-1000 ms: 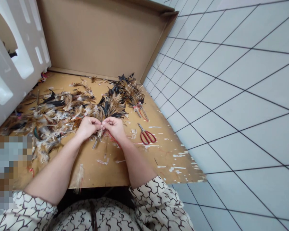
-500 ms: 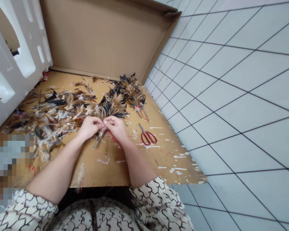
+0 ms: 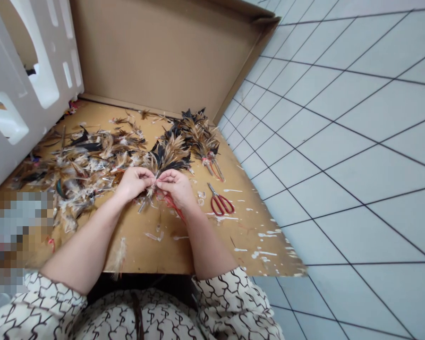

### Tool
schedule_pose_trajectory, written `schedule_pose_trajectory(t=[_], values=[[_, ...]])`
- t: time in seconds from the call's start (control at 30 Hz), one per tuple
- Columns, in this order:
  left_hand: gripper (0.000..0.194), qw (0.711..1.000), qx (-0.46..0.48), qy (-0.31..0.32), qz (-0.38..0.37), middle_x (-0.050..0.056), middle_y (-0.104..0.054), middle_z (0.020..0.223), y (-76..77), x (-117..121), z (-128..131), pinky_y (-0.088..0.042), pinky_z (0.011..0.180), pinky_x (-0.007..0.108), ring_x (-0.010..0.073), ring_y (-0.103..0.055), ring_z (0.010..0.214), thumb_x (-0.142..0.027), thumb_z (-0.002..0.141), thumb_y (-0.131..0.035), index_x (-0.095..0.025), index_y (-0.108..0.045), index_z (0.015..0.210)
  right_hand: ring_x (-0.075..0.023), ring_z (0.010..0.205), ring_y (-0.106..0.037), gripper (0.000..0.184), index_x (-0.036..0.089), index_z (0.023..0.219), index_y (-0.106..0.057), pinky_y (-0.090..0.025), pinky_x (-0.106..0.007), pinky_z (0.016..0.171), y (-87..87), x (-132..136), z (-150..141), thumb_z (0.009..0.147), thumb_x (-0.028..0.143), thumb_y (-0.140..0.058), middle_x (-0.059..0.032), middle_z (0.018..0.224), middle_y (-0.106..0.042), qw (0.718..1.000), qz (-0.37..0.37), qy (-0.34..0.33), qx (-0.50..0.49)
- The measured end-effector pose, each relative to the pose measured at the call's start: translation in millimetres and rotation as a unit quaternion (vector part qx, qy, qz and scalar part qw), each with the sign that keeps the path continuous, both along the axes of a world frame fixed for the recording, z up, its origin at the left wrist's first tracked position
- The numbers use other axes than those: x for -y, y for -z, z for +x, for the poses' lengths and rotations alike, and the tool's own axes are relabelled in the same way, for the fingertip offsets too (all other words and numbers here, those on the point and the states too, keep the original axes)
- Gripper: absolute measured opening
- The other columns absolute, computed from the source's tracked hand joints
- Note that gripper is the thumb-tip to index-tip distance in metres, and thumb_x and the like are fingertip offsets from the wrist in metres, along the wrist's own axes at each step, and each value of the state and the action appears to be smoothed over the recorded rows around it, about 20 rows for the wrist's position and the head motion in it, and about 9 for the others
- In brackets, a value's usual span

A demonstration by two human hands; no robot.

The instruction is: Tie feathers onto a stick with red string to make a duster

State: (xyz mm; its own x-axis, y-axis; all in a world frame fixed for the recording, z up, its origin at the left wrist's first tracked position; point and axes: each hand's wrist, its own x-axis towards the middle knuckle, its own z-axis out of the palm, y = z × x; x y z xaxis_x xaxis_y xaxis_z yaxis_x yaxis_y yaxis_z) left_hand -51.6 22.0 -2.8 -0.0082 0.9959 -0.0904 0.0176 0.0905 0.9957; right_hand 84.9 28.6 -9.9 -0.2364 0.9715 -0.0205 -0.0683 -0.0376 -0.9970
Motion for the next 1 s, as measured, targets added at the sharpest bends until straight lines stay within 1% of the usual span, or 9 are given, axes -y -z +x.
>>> schedule_pose_trajectory(t=[0.07,0.13,0.27,0.33,0.47,0.53,0.63,0.8,1.0], values=[[0.011,1.000,-0.016,0.007,0.008,-0.005,-0.050,0.040,-1.4,-0.2,-1.4,-0.029,0.041,0.019,0.0043,-0.037,0.037,-0.019,0.050,-0.071,-0.014,-0.061,0.051,-0.0052,0.040,-0.039,0.021,0.019,0.064,-0.050,-0.033,-0.020,0.042,0.4,-0.7,0.7,0.053,0.023,-0.068,0.0058,0.053,-0.055,1.000,-0.019,-0.008,-0.010],[0.014,1.000,-0.022,0.009,0.000,-0.005,-0.049,0.039,-3.6,0.1,-2.2,-0.029,0.040,0.019,0.0044,-0.037,0.036,-0.020,0.049,-0.072,-0.014,-0.060,0.050,-0.0060,0.042,-0.041,0.019,0.019,0.063,-0.051,-0.036,-0.021,0.045,1.1,-1.2,-0.1,0.054,0.022,-0.067,0.0057,0.053,-0.054,1.000,0.006,-0.003,0.009],[0.011,0.999,0.008,0.012,-0.035,-0.005,-0.047,0.037,-7.1,1.4,-2.5,-0.028,0.039,0.019,0.0048,-0.036,0.034,-0.017,0.050,-0.068,-0.014,-0.058,0.049,-0.0103,0.053,-0.050,0.007,0.020,0.063,-0.053,-0.043,-0.024,0.054,3.5,0.3,-4.6,0.063,0.016,-0.058,0.0023,0.059,-0.056,0.981,0.140,0.047,0.124],[0.007,0.999,0.023,0.009,-0.040,-0.005,-0.047,0.036,-7.1,1.7,-2.5,-0.028,0.039,0.019,0.0049,-0.036,0.034,-0.015,0.052,-0.063,-0.014,-0.057,0.049,-0.0131,0.061,-0.053,0.007,0.020,0.065,-0.056,-0.045,-0.027,0.060,4.8,1.8,-5.8,0.068,0.013,-0.054,-0.0003,0.065,-0.059,0.946,0.238,0.079,0.204],[0.004,0.999,0.021,0.014,-0.036,-0.005,-0.047,0.036,-3.6,0.8,-3.3,-0.028,0.040,0.019,0.0051,-0.036,0.034,-0.014,0.053,-0.058,-0.014,-0.057,0.050,-0.0173,0.075,-0.054,0.017,0.020,0.076,-0.062,-0.046,-0.033,0.071,7.0,2.3,-3.8,0.078,0.013,-0.047,-0.0044,0.075,-0.065,0.846,0.423,0.083,0.315],[0.004,0.999,0.003,0.021,-0.031,-0.005,-0.047,0.037,-1.6,-0.1,-4.4,-0.028,0.040,0.020,0.0055,-0.036,0.034,-0.015,0.054,-0.058,-0.014,-0.057,0.051,-0.0179,0.076,-0.054,0.020,0.018,0.082,-0.064,-0.045,-0.033,0.072,8.6,0.8,-2.2,0.082,0.013,-0.044,-0.0057,0.078,-0.066,0.811,0.472,0.065,0.341],[0.006,0.998,-0.044,0.034,-0.010,-0.005,-0.048,0.039,-0.1,-1.1,-5.8,-0.027,0.041,0.020,0.0059,-0.036,0.036,-0.017,0.058,-0.058,-0.015,-0.057,0.052,-0.0187,0.078,-0.053,0.022,0.017,0.085,-0.064,-0.045,-0.034,0.073,11.0,-1.3,-0.8,0.084,0.015,-0.042,-0.0071,0.080,-0.066,0.785,0.496,0.053,0.368],[0.011,0.986,-0.151,0.035,0.065,-0.004,-0.052,0.046,0.6,-0.8,-4.7,-0.033,0.046,0.021,0.0077,-0.040,0.042,-0.020,0.064,-0.056,-0.015,-0.058,0.054,-0.0203,0.081,-0.050,0.023,0.018,0.081,-0.064,-0.043,-0.035,0.075,12.6,-1.6,0.0,0.085,0.018,-0.041,-0.0081,0.079,-0.063,0.786,0.463,0.059,0.405],[0.015,0.932,-0.305,0.003,0.194,0.002,-0.066,0.068,7.6,-1.0,-3.8,-0.044,0.065,0.026,0.0144,-0.057,0.064,-0.017,0.070,-0.052,-0.017,-0.067,0.072,-0.0198,0.078,-0.053,0.017,0.018,0.073,-0.063,-0.044,-0.035,0.075,14.9,-7.2,-1.4,0.079,0.016,-0.048,-0.0065,0.076,-0.063,0.854,0.339,0.063,0.391]])
